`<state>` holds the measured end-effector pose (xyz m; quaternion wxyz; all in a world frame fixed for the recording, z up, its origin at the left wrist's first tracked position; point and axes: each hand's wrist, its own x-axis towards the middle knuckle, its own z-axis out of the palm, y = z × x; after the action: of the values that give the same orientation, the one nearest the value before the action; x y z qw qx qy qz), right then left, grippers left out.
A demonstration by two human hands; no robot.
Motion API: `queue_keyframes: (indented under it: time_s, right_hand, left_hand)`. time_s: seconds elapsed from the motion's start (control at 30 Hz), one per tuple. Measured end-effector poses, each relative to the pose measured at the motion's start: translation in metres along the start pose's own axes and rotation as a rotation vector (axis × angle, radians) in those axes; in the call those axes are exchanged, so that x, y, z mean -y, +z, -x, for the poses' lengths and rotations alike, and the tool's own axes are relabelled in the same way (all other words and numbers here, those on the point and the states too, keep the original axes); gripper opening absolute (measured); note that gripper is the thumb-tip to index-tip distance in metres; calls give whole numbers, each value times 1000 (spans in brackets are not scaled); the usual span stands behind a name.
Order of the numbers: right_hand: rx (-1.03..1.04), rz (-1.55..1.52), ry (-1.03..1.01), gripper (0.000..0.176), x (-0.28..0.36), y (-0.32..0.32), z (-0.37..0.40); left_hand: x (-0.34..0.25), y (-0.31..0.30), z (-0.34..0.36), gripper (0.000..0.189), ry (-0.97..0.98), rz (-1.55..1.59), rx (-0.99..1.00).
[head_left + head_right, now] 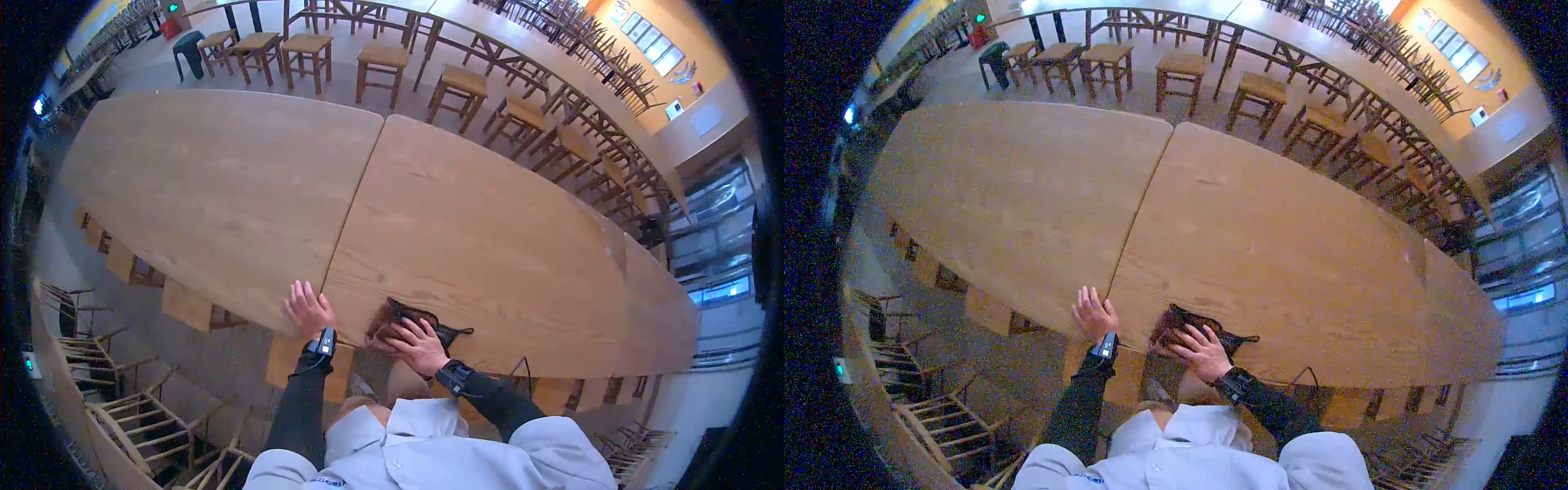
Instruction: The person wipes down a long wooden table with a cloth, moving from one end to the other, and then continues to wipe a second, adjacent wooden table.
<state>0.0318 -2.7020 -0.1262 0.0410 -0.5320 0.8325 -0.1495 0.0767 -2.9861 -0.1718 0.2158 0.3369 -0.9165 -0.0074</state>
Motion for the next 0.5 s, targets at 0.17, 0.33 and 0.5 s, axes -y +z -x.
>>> queue_keyframes:
  time_s: [0.17, 0.33, 0.5]
  right_hand:
    - [-3, -105, -106, 42, -39, -13, -29]
    - [-146, 34, -30, 39, -141, -39, -120]
    - [-223, 85, -29, 36, -265, -54, -218]
  left_hand:
    - [2, 1, 2, 54, 2, 18, 31]
    - [0, -13, 0, 55, 3, 10, 145]
    - [1, -13, 2, 53, -5, 26, 145]
